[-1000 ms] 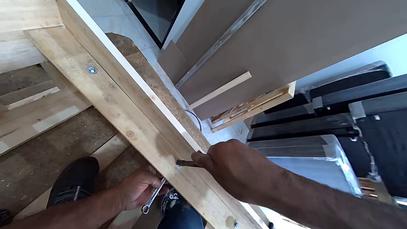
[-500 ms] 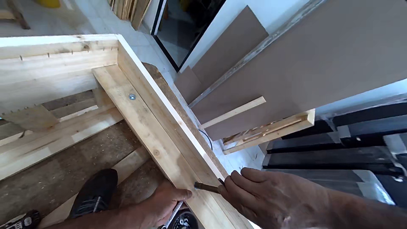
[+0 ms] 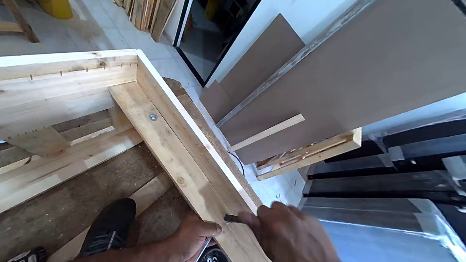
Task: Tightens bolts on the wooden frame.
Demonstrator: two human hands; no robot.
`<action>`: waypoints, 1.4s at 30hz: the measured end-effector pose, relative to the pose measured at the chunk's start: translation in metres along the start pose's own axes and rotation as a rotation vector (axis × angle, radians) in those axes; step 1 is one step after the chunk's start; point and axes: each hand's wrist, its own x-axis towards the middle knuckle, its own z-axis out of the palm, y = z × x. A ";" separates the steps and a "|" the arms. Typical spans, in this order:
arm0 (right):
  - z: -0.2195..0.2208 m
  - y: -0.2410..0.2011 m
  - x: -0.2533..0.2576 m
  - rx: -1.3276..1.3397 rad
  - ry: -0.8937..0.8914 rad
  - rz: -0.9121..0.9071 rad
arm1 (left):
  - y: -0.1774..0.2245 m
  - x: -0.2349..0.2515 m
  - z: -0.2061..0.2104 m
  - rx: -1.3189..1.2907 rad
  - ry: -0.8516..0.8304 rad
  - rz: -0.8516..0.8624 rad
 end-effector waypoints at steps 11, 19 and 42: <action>0.007 -0.005 -0.018 0.148 0.040 0.137 | 0.000 0.001 0.004 0.021 0.030 -0.028; -0.005 0.067 0.000 -0.180 0.015 -0.789 | 0.000 0.002 -0.001 0.041 0.000 -0.025; -0.025 -0.033 0.021 0.249 -0.389 0.535 | 0.005 0.000 0.008 0.135 0.078 0.058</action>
